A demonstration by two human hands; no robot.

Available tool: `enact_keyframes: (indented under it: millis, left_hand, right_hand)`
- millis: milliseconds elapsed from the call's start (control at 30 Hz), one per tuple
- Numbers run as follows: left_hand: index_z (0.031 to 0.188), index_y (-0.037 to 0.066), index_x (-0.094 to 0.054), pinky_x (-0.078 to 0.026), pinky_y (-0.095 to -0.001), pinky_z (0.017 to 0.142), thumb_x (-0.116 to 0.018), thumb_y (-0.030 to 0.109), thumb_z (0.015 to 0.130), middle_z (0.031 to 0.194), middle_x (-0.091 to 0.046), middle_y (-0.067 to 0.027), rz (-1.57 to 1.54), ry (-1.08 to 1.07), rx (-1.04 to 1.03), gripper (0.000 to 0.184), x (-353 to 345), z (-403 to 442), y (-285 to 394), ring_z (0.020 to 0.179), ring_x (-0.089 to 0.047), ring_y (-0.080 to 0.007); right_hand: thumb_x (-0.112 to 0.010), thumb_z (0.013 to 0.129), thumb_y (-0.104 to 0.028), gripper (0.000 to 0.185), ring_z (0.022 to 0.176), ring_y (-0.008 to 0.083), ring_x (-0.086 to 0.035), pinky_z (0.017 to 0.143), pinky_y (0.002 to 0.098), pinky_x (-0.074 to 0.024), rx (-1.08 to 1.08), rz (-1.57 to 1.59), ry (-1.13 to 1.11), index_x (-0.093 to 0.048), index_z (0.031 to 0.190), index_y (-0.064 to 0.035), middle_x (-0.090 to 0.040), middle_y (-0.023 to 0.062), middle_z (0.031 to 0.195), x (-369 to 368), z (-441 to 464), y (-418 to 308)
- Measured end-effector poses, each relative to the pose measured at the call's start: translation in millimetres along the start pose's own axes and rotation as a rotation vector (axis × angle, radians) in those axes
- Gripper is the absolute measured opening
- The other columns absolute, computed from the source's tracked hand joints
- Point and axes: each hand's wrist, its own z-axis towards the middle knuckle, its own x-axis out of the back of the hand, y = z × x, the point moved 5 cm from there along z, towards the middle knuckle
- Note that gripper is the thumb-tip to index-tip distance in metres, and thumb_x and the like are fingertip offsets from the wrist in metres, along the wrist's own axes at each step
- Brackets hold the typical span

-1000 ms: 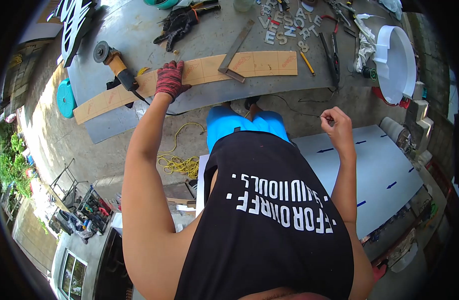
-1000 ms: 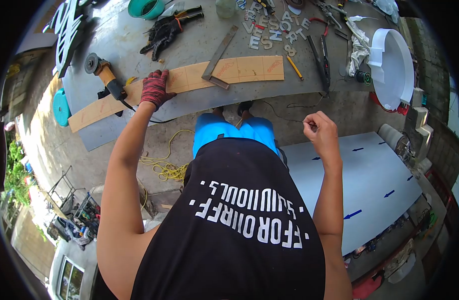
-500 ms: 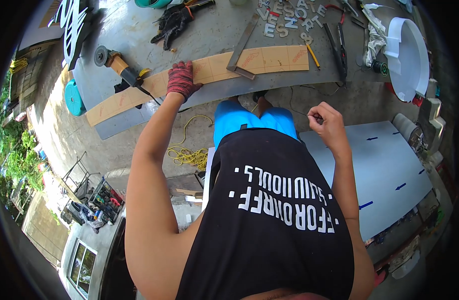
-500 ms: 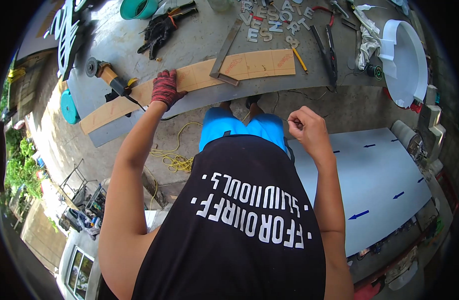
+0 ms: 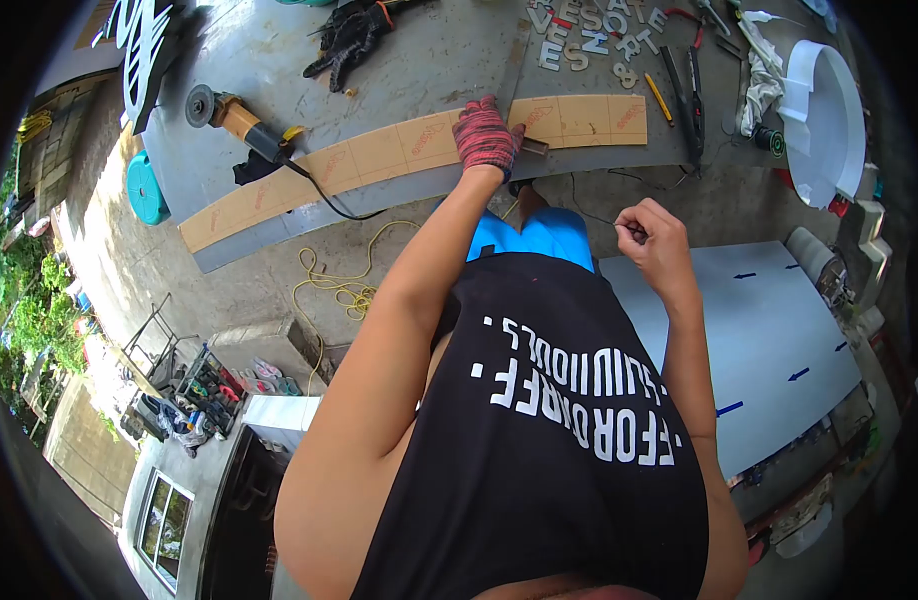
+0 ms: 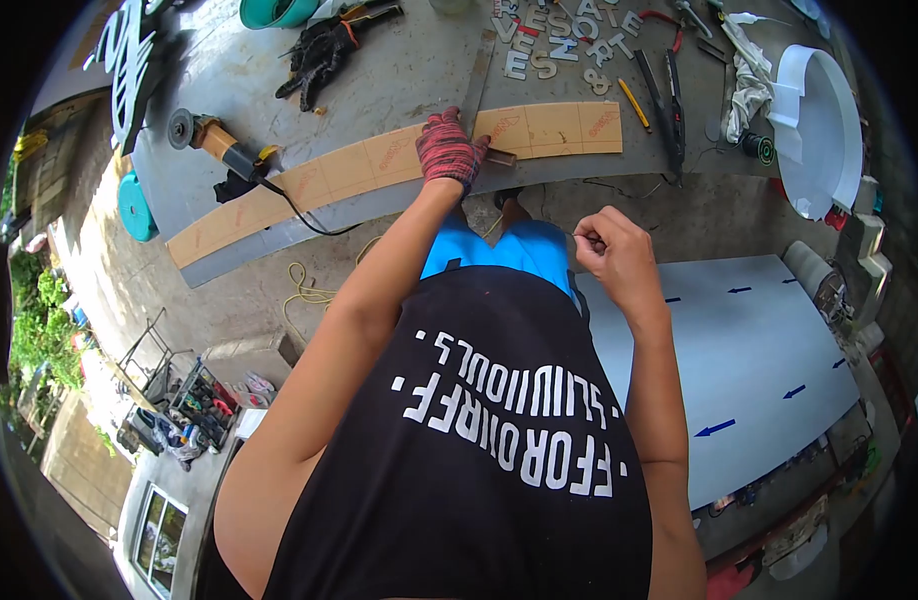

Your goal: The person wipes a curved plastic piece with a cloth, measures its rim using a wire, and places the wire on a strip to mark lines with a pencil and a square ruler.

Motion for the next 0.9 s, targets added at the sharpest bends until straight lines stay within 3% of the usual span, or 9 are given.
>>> enact_keyframes:
  millis: [100, 400, 500, 533, 600, 633, 667, 733, 900]
  left_hand:
    - [0.127, 0.010, -0.056, -0.047, -0.0469, 0.096, -0.075, 0.037, 0.078, 0.118, -0.061, -0.0189, -0.033, 0.001, 0.035, 0.059, -19.5, 25.8, -5.7, 0.112, -0.061, -0.0361]
    - [0.117, 0.014, -0.064, -0.044, -0.0470, 0.095, -0.071, 0.023, 0.078, 0.116, -0.064, -0.0147, 0.225, 0.106, -0.008, 0.040, 58.3, 89.1, -71.6, 0.110, -0.061, -0.0320]
    - [0.120, 0.013, -0.063, -0.043, -0.0490, 0.097, -0.068, 0.026, 0.084, 0.115, -0.063, -0.0150, -0.002, 0.376, -0.199, 0.039, 79.9, 80.0, -49.8, 0.108, -0.061, -0.0330]
    - [0.121, 0.011, -0.063, -0.044, -0.0484, 0.097, -0.067, 0.026, 0.086, 0.114, -0.063, -0.0158, -0.151, 0.405, -0.307, 0.038, 80.2, 64.4, -26.5, 0.107, -0.061, -0.0341]
    - [0.125, 0.004, -0.058, -0.047, -0.0391, 0.099, -0.064, 0.027, 0.094, 0.119, -0.064, -0.0179, -0.802, -0.051, -0.461, 0.039, 53.3, 13.4, 26.6, 0.114, -0.060, -0.0321]
    - [0.128, 0.004, -0.057, -0.045, -0.0382, 0.101, -0.062, 0.028, 0.096, 0.124, -0.063, -0.0180, -0.912, -0.315, -0.494, 0.040, 60.2, -28.0, 60.5, 0.119, -0.059, -0.0285]
    - [0.126, 0.003, -0.059, -0.048, -0.0342, 0.096, -0.058, 0.023, 0.099, 0.114, -0.068, -0.0119, -0.948, -0.474, -0.585, 0.034, 63.9, -63.6, 83.5, 0.107, -0.063, -0.0201]
    - [0.121, 0.003, -0.063, -0.049, -0.0338, 0.092, -0.058, 0.024, 0.099, 0.106, -0.071, -0.0092, -0.965, -0.852, -0.428, 0.031, 43.7, -102.3, 95.5, 0.101, -0.065, -0.0191]
    - [0.111, 0.003, -0.068, -0.051, -0.0341, 0.086, -0.060, 0.024, 0.098, 0.101, -0.072, -0.0120, -0.737, -0.588, -0.167, 0.026, 36.9, -85.8, 20.9, 0.095, -0.066, -0.0193]
  right_hand:
    - [-0.068, 0.079, 0.002, 0.008, 0.066, 0.0180, -0.063, 0.063, 0.0287, -0.0505, -0.016, 0.005, 0.045, -0.065, 0.086, 0.0014, -0.060, 0.0088, 0.078, 9.1, -2.2, -0.9]
    - [-0.068, 0.079, 0.001, 0.006, 0.065, 0.0176, -0.063, 0.062, 0.0279, -0.0506, 0.009, 0.048, -0.012, -0.065, 0.084, 0.0005, -0.061, 0.0074, 0.078, 9.0, -1.3, -7.8]
    - [-0.068, 0.078, 0.004, 0.009, 0.064, 0.0119, -0.056, 0.062, 0.0248, -0.0476, 0.052, 0.096, 0.001, -0.063, 0.085, 0.0019, -0.057, 0.0049, 0.076, 3.9, 4.8, -9.5]
    - [-0.069, 0.079, 0.001, 0.008, 0.064, 0.0145, -0.062, 0.061, 0.0268, -0.0505, 0.034, 0.137, 0.009, -0.066, 0.086, 0.0006, -0.061, 0.0067, 0.079, 6.4, 8.2, -11.4]
    - [-0.069, 0.079, 0.000, 0.008, 0.065, 0.0134, -0.061, 0.062, 0.0261, -0.0501, 0.042, 0.151, 0.055, -0.066, 0.086, 0.0010, -0.060, 0.0064, 0.078, 7.5, 15.7, -8.1]
    - [-0.069, 0.079, 0.000, 0.008, 0.065, 0.0124, -0.061, 0.062, 0.0254, -0.0497, 0.048, 0.165, 0.093, -0.066, 0.086, 0.0014, -0.060, 0.0062, 0.077, 9.2, 18.5, -4.4]
    - [-0.069, 0.079, 0.000, 0.008, 0.065, 0.0124, -0.061, 0.062, 0.0254, -0.0497, 0.049, 0.166, 0.092, -0.066, 0.086, 0.0014, -0.060, 0.0062, 0.077, 11.0, 21.4, 0.6]
    - [-0.070, 0.080, -0.001, 0.008, 0.066, 0.0114, -0.059, 0.062, 0.0244, -0.0484, 0.001, 0.152, 0.171, -0.067, 0.087, 0.0022, -0.059, 0.0057, 0.075, 21.7, 27.9, 19.0]
    - [-0.071, 0.081, -0.005, 0.010, 0.065, 0.0117, -0.061, 0.062, 0.0256, -0.0486, -0.178, 0.141, 0.196, -0.069, 0.086, 0.0027, -0.064, 0.0061, 0.075, 24.2, 43.6, 113.2]
